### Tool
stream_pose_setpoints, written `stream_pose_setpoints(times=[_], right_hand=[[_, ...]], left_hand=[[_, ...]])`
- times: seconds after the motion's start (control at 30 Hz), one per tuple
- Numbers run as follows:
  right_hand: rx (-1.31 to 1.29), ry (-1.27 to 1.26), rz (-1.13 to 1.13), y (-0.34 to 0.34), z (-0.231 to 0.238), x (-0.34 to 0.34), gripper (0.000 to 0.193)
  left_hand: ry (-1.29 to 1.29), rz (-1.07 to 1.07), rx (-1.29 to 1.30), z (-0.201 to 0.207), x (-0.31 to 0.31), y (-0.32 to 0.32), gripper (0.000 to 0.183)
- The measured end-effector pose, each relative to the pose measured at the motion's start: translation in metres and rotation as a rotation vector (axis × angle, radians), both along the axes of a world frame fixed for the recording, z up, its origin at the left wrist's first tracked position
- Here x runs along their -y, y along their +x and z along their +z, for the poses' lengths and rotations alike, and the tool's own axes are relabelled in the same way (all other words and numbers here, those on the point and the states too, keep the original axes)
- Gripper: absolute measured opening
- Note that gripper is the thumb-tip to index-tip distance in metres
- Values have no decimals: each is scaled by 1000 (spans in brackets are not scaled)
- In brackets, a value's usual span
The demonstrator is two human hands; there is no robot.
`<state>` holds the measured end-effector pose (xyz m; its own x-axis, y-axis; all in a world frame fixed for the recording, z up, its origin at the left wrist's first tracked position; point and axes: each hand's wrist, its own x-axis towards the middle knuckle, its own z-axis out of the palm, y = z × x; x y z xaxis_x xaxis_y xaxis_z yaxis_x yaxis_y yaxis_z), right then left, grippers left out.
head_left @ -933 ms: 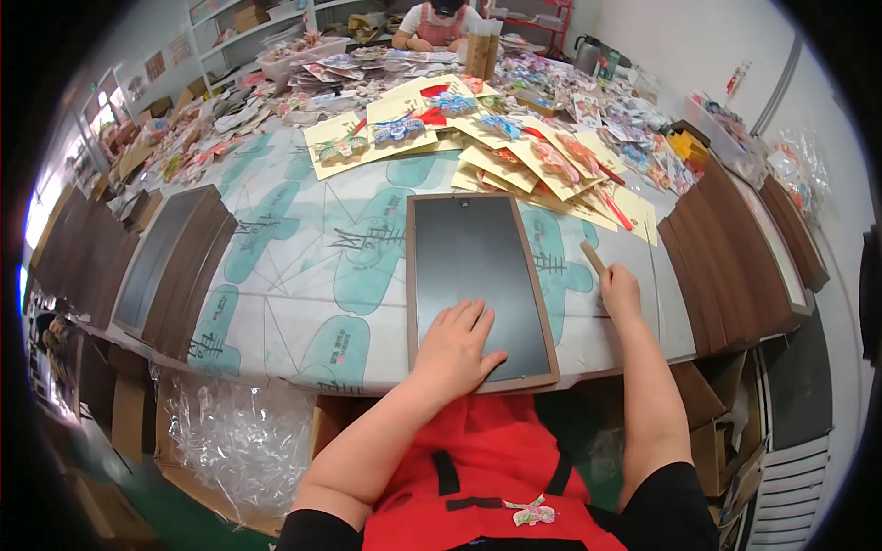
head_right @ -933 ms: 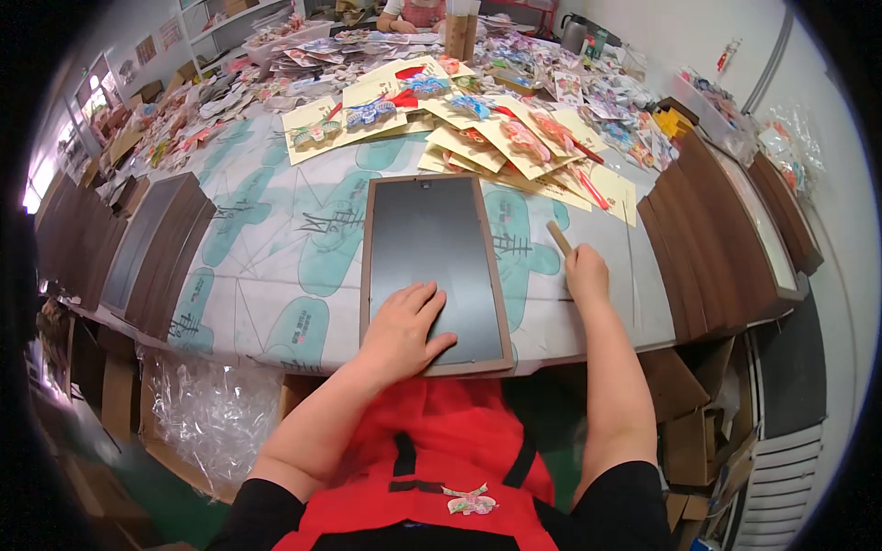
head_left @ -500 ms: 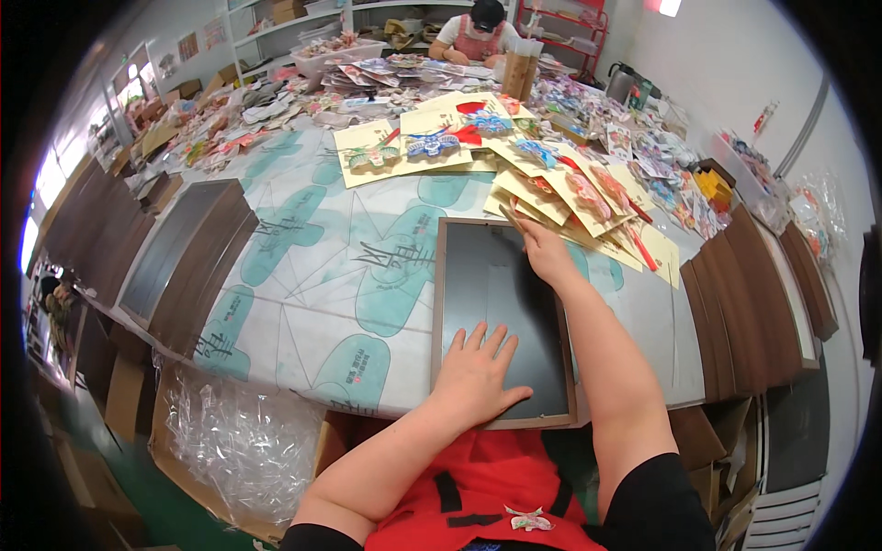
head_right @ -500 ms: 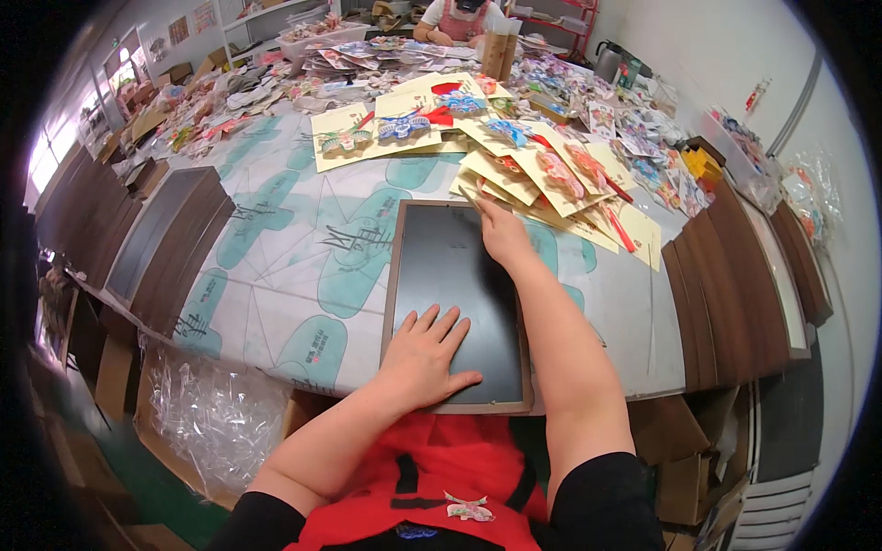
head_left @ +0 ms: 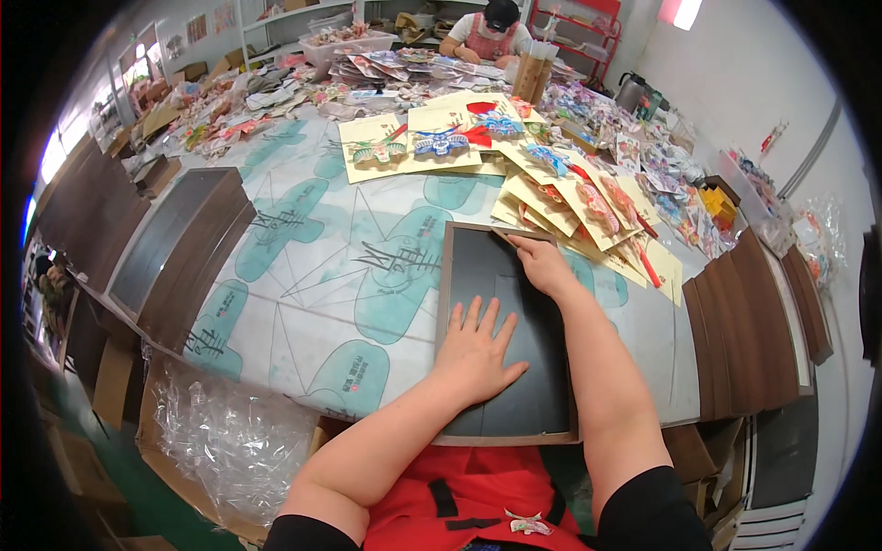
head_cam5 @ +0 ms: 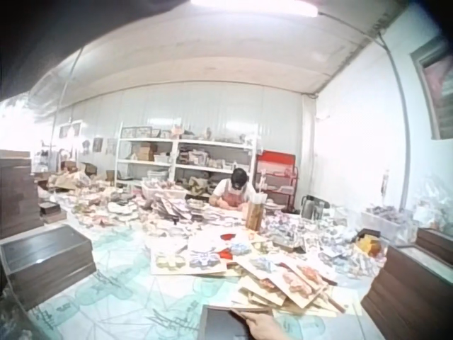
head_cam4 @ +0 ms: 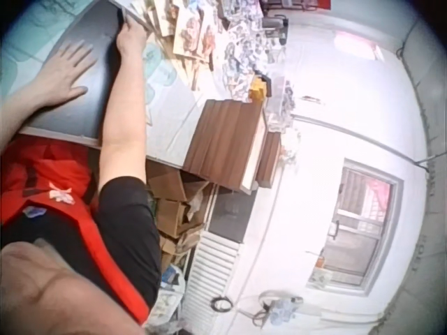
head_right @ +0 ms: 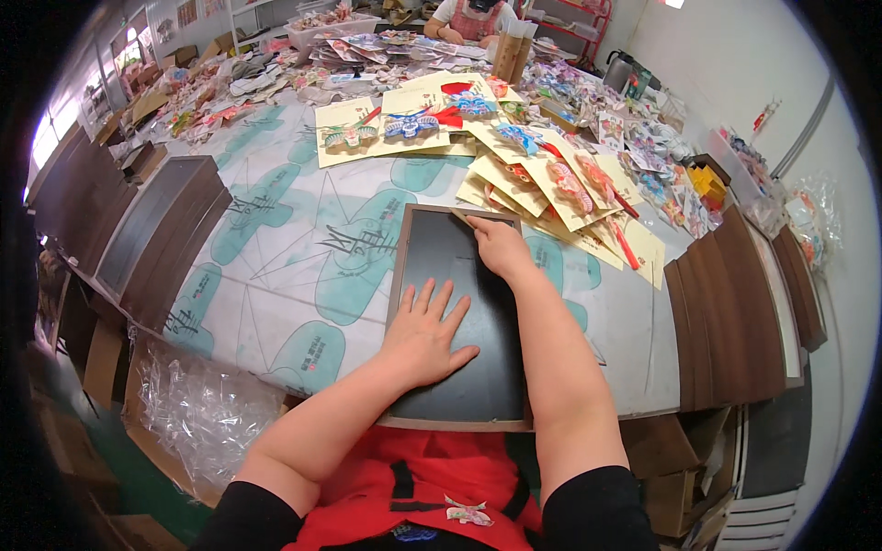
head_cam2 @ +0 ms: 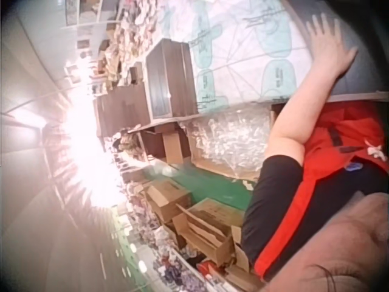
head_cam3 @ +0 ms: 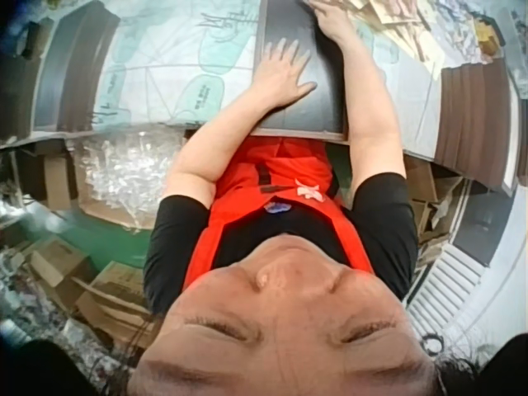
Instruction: The person assembles decorative frames by inserting a colorful fish-shaped paper cutout into a wooden frame. They use a small wooden stick to press the backing board into place and secure the contents. The person handles the frames one at a time, flipping them over to check the fit and alignment before setting them aside.
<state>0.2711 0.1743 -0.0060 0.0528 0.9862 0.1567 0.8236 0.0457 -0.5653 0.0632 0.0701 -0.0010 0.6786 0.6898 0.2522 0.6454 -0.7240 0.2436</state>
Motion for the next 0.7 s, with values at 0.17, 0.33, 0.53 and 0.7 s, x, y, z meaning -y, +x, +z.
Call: stream_pose_setpoints(times=[0.17,0.33,0.53,0.7], right_hand=[[158,-37,-45,-19,17,17,34],[446,-4,-134,-41,21,34,34],[307,61,-81,-42,16,33,34],[271,57,34,-74,24,50,33]], left_hand=[[8,0,35,-1,1,-3,72],[1,-3,42,-1,1,-3,72],[1,5,6,-4,0,-2,72],[-9,17,-9,-1,0,-3,72]])
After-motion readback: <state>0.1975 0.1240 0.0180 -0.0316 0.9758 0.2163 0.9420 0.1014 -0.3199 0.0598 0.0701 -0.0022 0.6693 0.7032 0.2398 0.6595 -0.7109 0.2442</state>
